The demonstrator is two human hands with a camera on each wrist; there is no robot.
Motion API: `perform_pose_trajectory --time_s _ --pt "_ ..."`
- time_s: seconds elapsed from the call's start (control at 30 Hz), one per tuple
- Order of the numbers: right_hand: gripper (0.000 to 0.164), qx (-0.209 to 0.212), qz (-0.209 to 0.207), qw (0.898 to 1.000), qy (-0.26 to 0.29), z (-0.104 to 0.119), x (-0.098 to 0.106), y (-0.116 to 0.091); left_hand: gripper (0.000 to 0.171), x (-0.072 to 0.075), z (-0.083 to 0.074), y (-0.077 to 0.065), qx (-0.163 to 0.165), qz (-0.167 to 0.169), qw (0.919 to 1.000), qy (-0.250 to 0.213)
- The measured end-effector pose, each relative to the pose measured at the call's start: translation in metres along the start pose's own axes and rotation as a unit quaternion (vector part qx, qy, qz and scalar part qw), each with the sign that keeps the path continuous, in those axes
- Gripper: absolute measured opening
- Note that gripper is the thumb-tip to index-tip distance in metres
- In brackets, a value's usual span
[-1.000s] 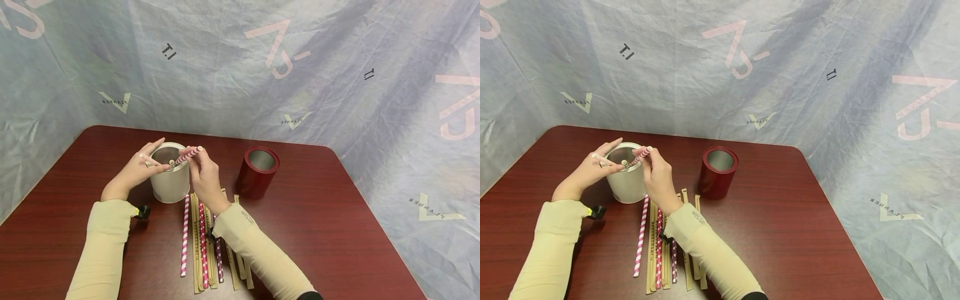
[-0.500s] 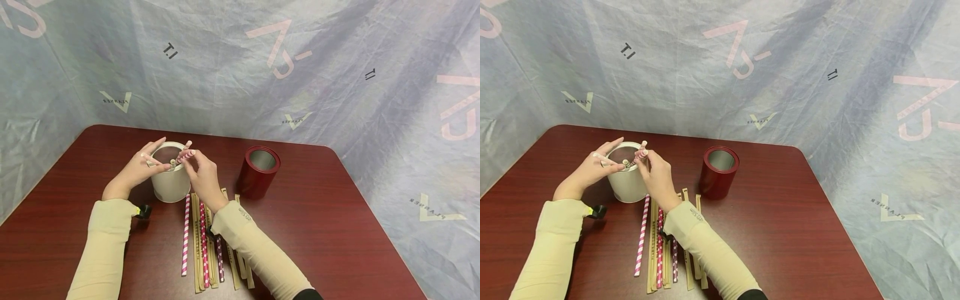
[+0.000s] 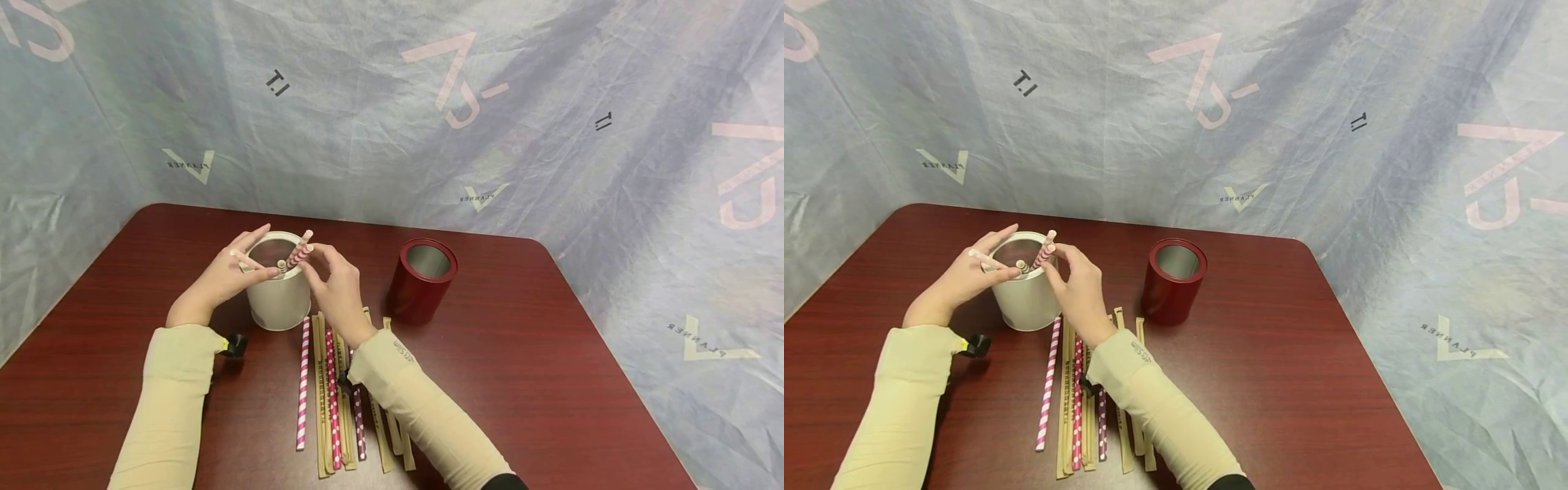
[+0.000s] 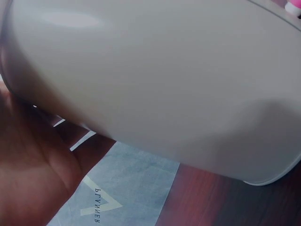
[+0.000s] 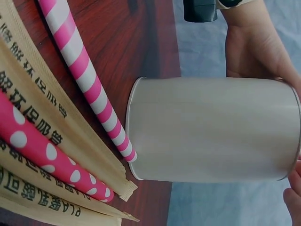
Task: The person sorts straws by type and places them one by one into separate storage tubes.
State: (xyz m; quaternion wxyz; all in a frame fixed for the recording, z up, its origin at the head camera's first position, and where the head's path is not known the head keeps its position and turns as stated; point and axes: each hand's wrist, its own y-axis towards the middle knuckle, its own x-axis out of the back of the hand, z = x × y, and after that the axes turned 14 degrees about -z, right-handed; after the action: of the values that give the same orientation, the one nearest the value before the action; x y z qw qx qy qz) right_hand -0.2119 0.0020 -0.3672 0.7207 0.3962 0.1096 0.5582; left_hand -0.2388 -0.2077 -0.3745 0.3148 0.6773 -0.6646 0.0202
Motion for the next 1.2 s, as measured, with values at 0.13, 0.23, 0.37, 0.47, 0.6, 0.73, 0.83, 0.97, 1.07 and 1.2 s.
perform_pose_trajectory --time_s 0.13,0.23,0.37,0.47,0.6,0.73,0.83,0.97,1.07,1.2 --pt "0.027 -0.023 0.0 1.0 0.021 0.0 0.006 -0.001 0.083 0.0 0.0 0.0 0.001 0.0 1.0 0.0" --pt "0.028 -0.062 0.001 0.997 0.047 0.0 0.012 -0.003 0.082 0.0 0.0 0.001 -0.002 -0.001 1.0 0.004" --pt "0.029 -0.134 0.002 0.987 0.088 0.001 0.021 -0.005 0.082 0.0 0.0 0.002 0.003 -0.001 1.0 0.007" --pt "0.029 -0.172 -0.001 0.978 0.115 0.001 0.027 -0.005 0.083 0.0 0.0 0.002 0.006 0.0 0.9999 0.009" --pt "0.029 -0.182 0.0 0.974 0.133 0.002 0.034 -0.004 0.082 0.0 0.001 0.002 0.002 -0.001 1.0 0.009" --pt "0.031 -0.175 0.003 0.975 0.136 0.004 0.042 -0.003 0.083 -0.001 0.002 0.003 -0.001 -0.002 1.0 0.007" --pt "0.033 -0.176 0.011 0.976 0.131 0.004 0.046 -0.004 0.083 -0.001 0.003 0.004 0.002 0.001 1.0 0.005" --pt "0.037 -0.183 0.028 0.975 0.123 0.001 0.052 -0.006 0.084 -0.001 0.002 0.005 0.009 0.006 0.9999 0.005" --pt "0.041 -0.19 0.045 0.975 0.105 -0.003 0.056 -0.008 0.084 -0.001 0.002 0.005 0.008 0.007 0.9999 0.009" --pt "0.043 -0.201 0.074 0.975 0.056 -0.01 0.059 -0.011 0.084 0.0 0.002 0.004 0.009 0.007 0.9999 0.012"
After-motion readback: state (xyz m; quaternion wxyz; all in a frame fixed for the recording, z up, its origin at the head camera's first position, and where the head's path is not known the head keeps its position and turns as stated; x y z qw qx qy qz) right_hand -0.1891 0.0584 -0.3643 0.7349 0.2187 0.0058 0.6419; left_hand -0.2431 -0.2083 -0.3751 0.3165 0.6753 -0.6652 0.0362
